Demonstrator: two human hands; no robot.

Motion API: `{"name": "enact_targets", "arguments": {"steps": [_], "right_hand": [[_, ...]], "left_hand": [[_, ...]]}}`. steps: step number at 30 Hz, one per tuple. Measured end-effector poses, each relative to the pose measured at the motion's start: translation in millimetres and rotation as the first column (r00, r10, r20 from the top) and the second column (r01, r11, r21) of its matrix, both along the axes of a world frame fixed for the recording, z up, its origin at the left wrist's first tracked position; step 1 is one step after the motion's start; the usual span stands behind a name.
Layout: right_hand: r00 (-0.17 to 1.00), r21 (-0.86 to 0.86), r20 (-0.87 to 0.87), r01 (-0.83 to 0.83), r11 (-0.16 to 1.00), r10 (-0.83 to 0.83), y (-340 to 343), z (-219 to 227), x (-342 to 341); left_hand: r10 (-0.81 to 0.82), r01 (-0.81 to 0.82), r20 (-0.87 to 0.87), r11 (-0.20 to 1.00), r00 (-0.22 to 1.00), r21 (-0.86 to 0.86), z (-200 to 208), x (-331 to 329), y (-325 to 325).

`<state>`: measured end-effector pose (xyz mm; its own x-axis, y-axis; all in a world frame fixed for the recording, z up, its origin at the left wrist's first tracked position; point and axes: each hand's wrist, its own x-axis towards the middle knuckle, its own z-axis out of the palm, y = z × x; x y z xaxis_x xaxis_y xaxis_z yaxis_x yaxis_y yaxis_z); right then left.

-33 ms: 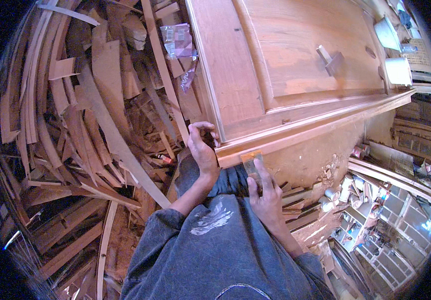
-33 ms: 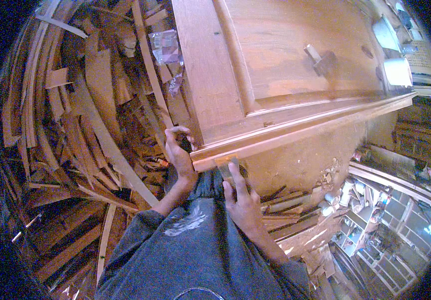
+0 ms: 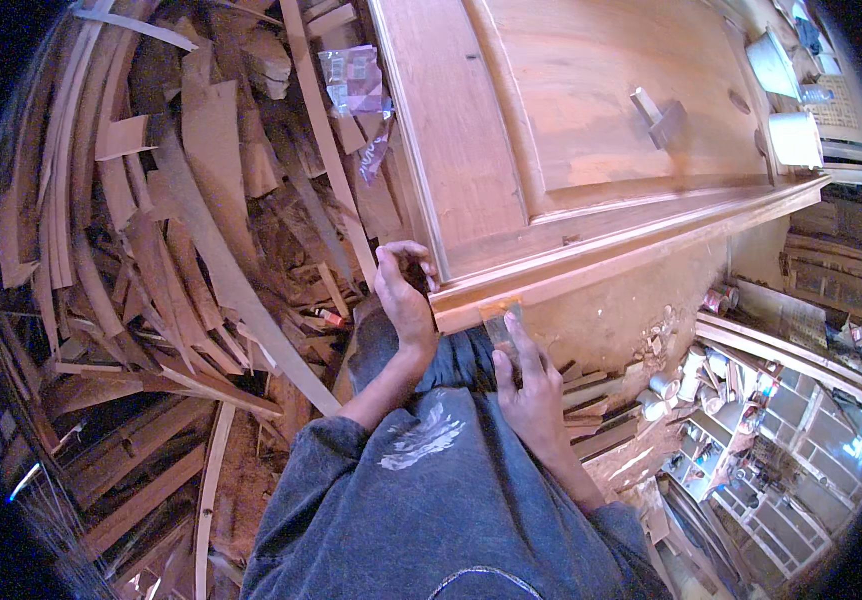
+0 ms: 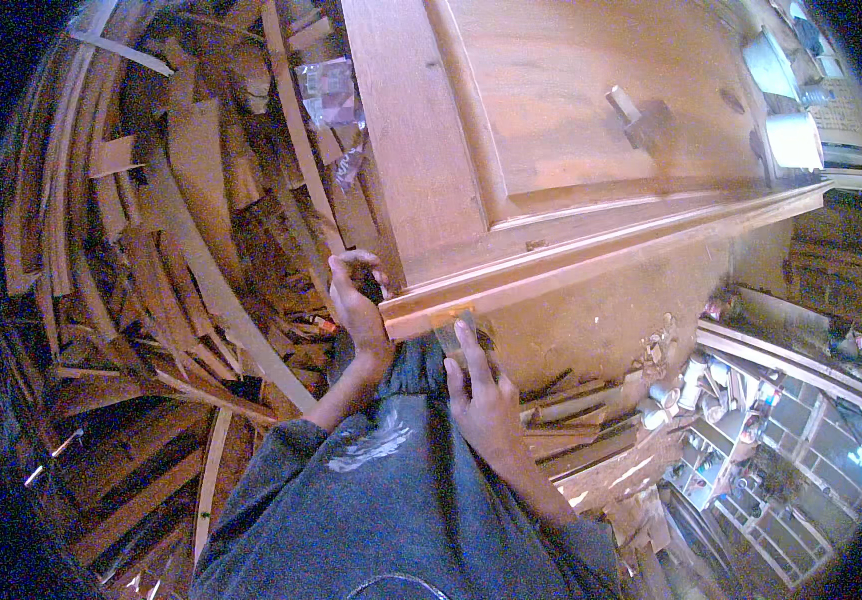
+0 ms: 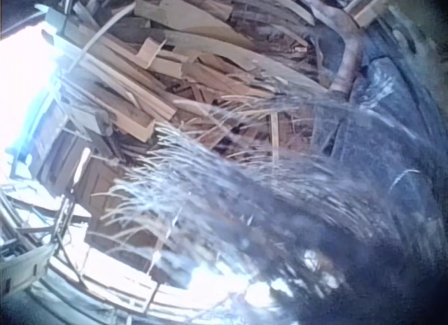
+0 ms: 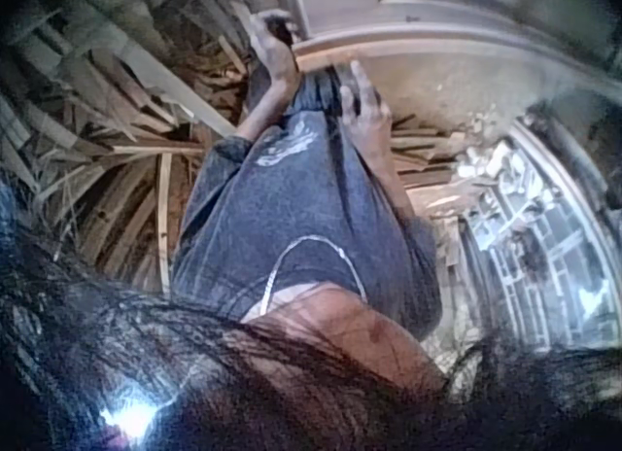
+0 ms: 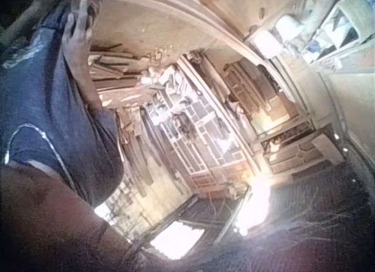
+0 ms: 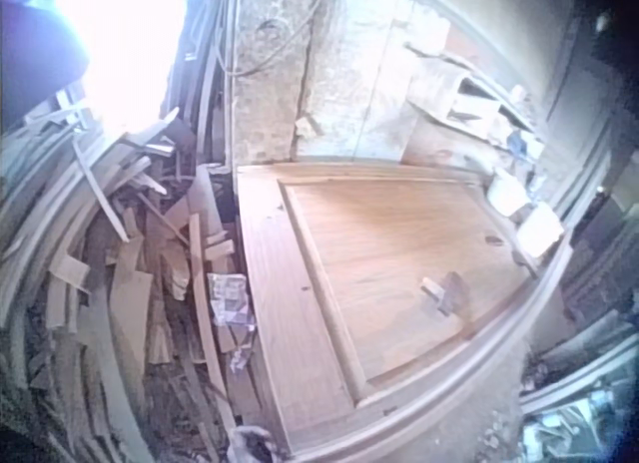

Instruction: The person applies filler to a wooden door using a scraper and sands the edges of the door frame with a sanding block.

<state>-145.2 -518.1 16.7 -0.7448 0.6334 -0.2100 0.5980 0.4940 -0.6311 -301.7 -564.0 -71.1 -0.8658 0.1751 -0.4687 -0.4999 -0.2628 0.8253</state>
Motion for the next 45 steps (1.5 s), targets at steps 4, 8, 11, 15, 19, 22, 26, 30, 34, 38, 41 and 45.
{"name": "enact_targets", "arguments": {"steps": [4, 8, 11, 15, 19, 22, 26, 30, 34, 38, 41, 45], "right_hand": [[0.995, 0.032, 0.095, -0.025, 0.999, 0.022, -0.5, 19.8, -1.7], [0.999, 0.039, 0.044, -0.025, 0.999, 0.023, 3.7, 29.0, -1.7], [0.998, 0.128, -0.051, -0.028, 0.991, 0.035, 0.5, 7.5, -1.8], [0.999, 0.078, 0.006, -0.031, 0.996, 0.031, -1.1, 11.2, 8.4], [0.999, 0.060, 0.032, -0.022, 0.998, 0.020, 6.1, 22.1, 4.8], [0.999, 0.093, 0.018, -0.038, 0.995, 0.036, 5.3, 6.0, 4.9], [1.000, 0.082, -0.006, -0.027, 0.996, 0.027, 7.6, 17.2, 11.7], [0.999, 0.084, -0.023, 0.036, 0.996, -0.035, 11.9, -5.9, 9.5], [0.996, 0.137, -0.092, -0.006, 0.991, 0.018, 9.7, -4.3, 23.7], [0.997, 0.126, -0.081, 0.017, 0.992, -0.007, 21.3, -1.1, 17.6], [0.999, 0.134, -0.010, -0.029, 0.991, 0.031, 21.0, -2.4, 27.1], [0.940, 0.077, 0.190, -0.303, 0.950, 0.284, 34.0, 35.8, 29.8]], "left_hand": [[0.005, -0.005, -0.011, 1.000, 1.000, -0.001, -2.1, -0.3, 0.0], [-0.012, 0.012, -0.019, 1.000, 1.000, -0.005, -0.5, 0.0, -0.5], [-0.031, 0.032, -0.023, 0.999, 0.999, 0.017, 3.6, -0.7, 0.3], [-0.012, 0.012, -0.003, 1.000, 1.000, 0.028, -2.6, 0.6, -0.6], [-0.015, 0.015, 0.011, 1.000, 1.000, 0.027, -0.7, -0.8, 1.5], [-0.015, 0.015, -0.012, 1.000, 1.000, 0.013, 0.5, 0.1, 0.2], [-0.001, 0.001, 0.001, 1.000, 1.000, 0.000, 0.4, 0.8, 1.5], [0.026, -0.026, 0.034, 1.000, 0.999, 0.010, -0.9, 1.0, 1.9], [0.041, -0.041, 0.018, 0.999, 0.999, -0.007, -1.0, 1.7, 2.5], [0.040, -0.040, 0.032, 0.999, 0.999, -0.003, 2.5, 2.2, 0.3], [0.078, -0.077, 0.018, 0.996, 0.997, -0.051, 3.8, 2.4, 3.6], [0.082, -0.082, 0.001, 0.996, 0.997, -0.022, -1.1, 3.0, -0.6]]}}
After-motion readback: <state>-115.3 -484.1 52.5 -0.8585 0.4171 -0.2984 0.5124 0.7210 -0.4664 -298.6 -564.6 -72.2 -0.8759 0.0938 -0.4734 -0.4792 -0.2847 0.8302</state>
